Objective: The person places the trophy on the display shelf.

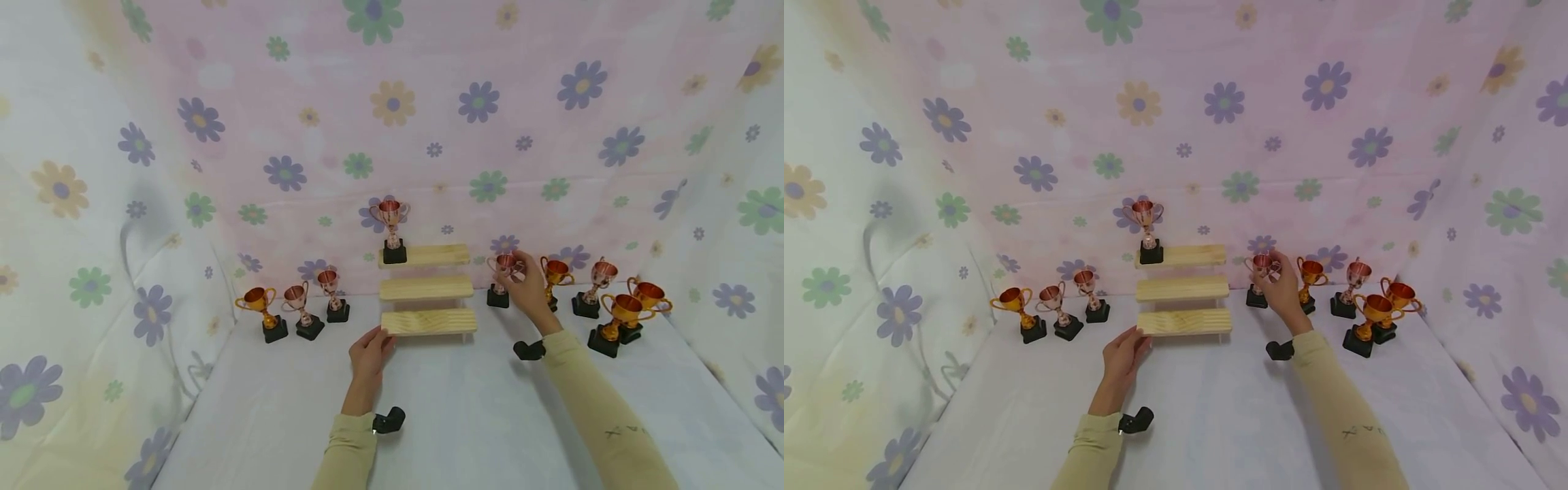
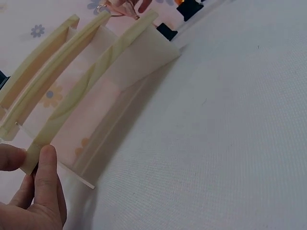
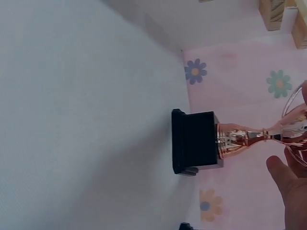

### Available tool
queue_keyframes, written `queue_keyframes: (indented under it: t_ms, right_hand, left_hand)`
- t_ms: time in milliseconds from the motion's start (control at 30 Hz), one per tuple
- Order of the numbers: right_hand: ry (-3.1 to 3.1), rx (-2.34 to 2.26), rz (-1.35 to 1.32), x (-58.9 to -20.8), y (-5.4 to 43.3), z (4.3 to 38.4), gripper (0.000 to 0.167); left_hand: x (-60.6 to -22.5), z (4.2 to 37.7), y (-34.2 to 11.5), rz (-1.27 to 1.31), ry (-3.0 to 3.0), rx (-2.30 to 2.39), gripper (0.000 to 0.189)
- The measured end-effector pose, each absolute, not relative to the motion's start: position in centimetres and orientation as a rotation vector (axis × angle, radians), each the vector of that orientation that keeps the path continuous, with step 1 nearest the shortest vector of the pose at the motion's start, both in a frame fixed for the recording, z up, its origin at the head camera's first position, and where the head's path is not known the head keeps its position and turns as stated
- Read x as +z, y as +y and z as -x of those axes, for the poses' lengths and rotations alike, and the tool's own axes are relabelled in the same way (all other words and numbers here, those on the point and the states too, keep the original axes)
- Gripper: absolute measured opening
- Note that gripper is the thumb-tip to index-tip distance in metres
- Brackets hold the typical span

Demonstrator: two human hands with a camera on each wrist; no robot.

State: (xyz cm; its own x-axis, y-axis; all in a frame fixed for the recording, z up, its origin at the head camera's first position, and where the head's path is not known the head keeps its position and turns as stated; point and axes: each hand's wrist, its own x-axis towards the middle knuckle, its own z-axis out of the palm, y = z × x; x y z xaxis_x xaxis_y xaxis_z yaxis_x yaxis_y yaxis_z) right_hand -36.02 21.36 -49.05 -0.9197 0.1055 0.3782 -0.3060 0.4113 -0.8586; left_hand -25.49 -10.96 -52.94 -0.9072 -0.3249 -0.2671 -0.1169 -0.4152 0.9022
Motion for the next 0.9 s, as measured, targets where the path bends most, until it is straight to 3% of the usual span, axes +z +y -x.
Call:
queue_keyframes:
  t_ms: [233, 633, 900]
  right_hand:
    - [-2.244, 1.538, -0.134, -49.7, 21.2, 35.9, 0.05]
    - [-2.078, 1.633, -0.241, -50.4, 20.0, 34.2, 0.053]
    - [-1.982, 1.58, -0.374, -47.3, 19.0, 30.5, 0.047]
  left_hand:
    - [-52.7, 25.4, -10.9, -0.624, -1.626, -2.492, 0.038]
    - [-52.5, 25.3, -11.0, -0.635, -1.634, -2.482, 0.038]
    - [-52.5, 25.4, -11.0, -0.647, -1.619, -2.488, 0.036]
